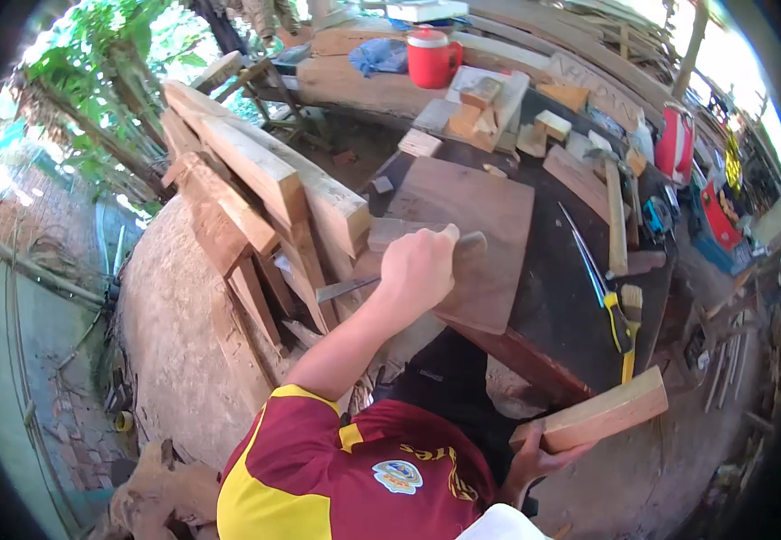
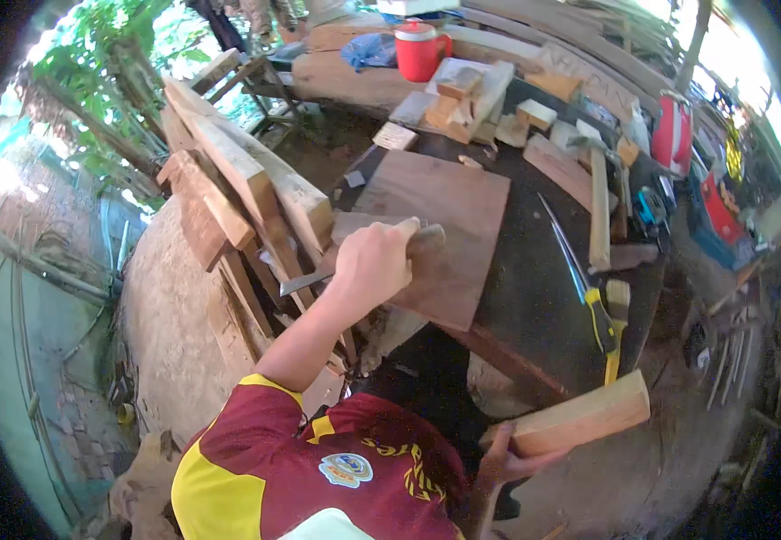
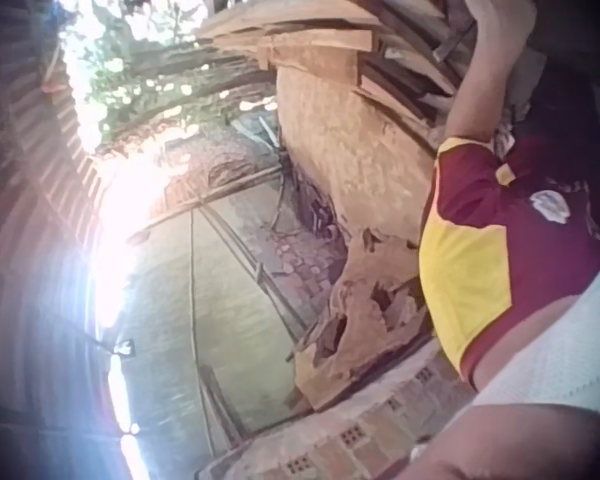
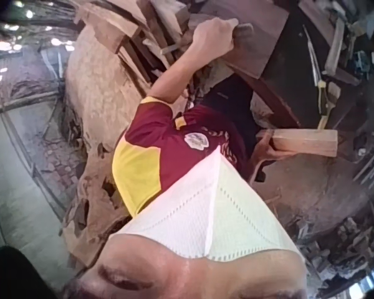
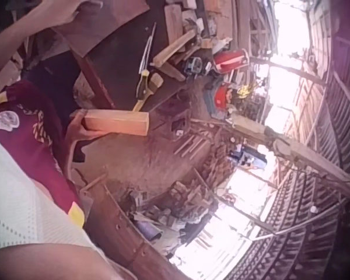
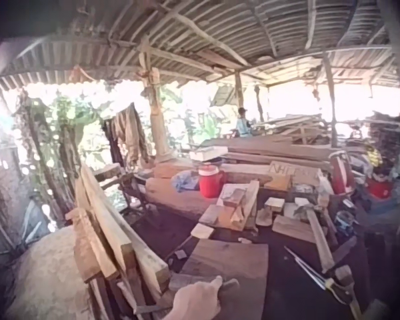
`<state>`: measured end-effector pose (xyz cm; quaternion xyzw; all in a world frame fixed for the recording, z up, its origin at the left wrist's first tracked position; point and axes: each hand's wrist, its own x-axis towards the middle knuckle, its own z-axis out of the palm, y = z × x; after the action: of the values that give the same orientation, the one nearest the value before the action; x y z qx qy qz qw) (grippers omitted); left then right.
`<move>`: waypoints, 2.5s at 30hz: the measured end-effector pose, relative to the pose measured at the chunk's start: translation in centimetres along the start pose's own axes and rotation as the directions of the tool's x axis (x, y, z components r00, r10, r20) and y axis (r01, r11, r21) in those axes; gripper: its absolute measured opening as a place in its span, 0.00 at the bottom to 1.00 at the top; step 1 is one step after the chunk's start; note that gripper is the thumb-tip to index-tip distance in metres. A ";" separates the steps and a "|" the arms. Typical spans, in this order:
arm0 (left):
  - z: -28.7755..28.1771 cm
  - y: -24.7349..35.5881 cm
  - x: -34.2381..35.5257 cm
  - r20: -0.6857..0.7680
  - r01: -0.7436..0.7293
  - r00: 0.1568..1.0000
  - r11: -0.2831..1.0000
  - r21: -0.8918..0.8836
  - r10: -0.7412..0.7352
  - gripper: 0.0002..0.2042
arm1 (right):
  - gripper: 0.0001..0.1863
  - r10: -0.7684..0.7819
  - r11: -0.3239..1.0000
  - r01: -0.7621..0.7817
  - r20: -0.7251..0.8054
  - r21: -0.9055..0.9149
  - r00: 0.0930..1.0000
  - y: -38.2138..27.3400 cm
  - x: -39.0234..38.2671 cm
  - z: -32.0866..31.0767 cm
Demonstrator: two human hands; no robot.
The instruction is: The person uses a chisel and a wooden mallet to carve a small rectangular block of wood on a workbench. They repeatedly strike the chisel to remove material, occasionally pausing to inspect the carved surface. The task continues throughout the clip with consistent hand-tool coordination.
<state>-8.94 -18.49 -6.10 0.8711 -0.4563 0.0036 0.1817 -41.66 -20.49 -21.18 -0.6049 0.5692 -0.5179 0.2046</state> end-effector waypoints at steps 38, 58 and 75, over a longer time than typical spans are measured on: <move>1.8 6.2 6.6 -0.093 -0.332 0.942 0.930 -0.160 0.321 0.16 | 0.59 0.102 0.993 -0.101 0.011 -0.060 0.995 -1.4 1.2 0.1; 2.3 5.6 6.9 -0.217 -0.290 0.941 0.947 -0.135 0.258 0.09 | 0.55 -0.138 0.988 0.131 -0.092 -0.080 0.986 -1.5 6.5 -0.3; 1.7 5.3 6.3 -0.169 -0.330 0.939 0.924 -0.196 0.299 0.10 | 0.49 -0.340 0.927 0.273 0.273 0.256 0.900 -10.9 11.6 5.5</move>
<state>-9.75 -26.78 -4.89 0.7584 -0.5745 0.0413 0.3051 -33.92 -29.91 -9.60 -0.7365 0.3684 -0.4987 0.2705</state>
